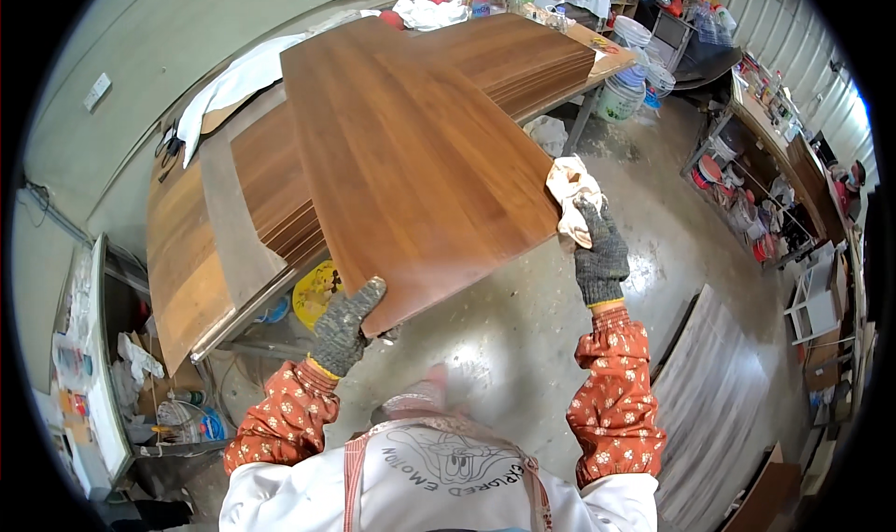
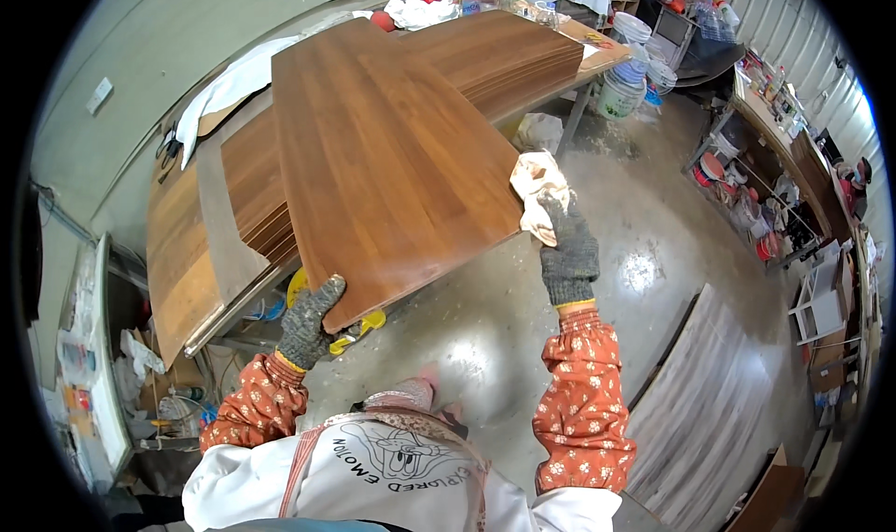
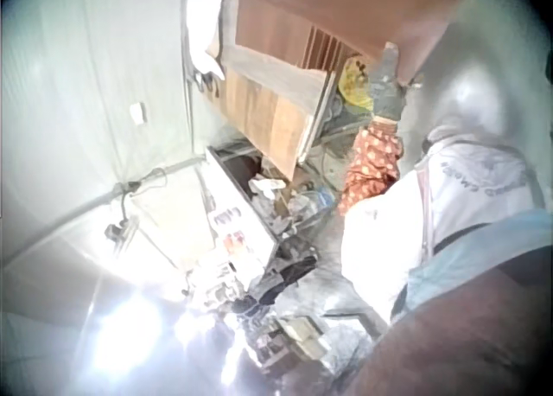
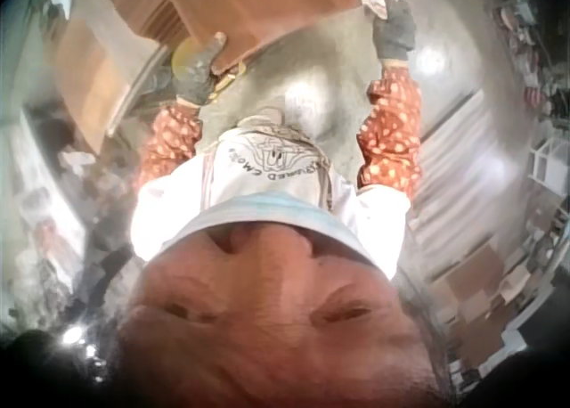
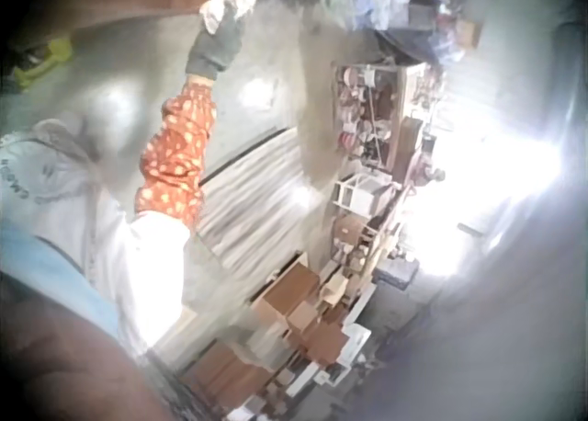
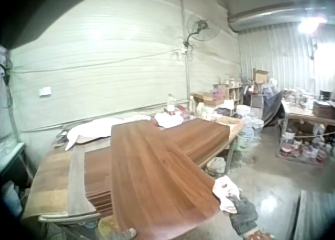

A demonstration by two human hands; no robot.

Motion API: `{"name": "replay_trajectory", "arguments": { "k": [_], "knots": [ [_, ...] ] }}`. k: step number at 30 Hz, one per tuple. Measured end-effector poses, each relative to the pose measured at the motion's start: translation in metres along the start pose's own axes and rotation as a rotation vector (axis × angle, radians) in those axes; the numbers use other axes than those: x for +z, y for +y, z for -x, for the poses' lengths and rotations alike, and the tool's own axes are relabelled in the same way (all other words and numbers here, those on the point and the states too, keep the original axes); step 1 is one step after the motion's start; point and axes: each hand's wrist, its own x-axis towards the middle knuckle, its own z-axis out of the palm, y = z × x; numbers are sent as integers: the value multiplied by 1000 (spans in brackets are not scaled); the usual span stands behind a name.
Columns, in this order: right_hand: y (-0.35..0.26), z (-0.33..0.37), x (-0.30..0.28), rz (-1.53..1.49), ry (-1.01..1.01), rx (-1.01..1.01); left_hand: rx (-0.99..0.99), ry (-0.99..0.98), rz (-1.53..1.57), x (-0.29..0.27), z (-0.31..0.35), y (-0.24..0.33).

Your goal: The person wipes down wooden panels with a cloth and a liquid from a bottle, then uses a sanding block on the edges and surfaces of several panels.

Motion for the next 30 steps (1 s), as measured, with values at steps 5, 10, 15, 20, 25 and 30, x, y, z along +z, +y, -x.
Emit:
{"name": "replay_trajectory", "arguments": {
  "k": [5, 10, 15, 20, 25, 30],
  "knots": [
    [26, -50, -11, 283, -62, -39, -178, -30, 468, 47, -31, 37],
    [53, -110, -33, 225, -143, 450, -78, -65, 506, 83, -84, 24],
    [68, -141, -77, 500, -263, 310, 834, 74, -801, 104, -115, -17],
    [104, -189, -27, 168, 6, 12, 652, 9, -837, 156, -134, -7],
    [97, -219, 30, 278, -464, -164, 782, 78, -952, 187, -168, -17],
    [85, -209, 20, 390, -548, -666, 489, 199, -329, 221, -199, -27]
  ]
}}
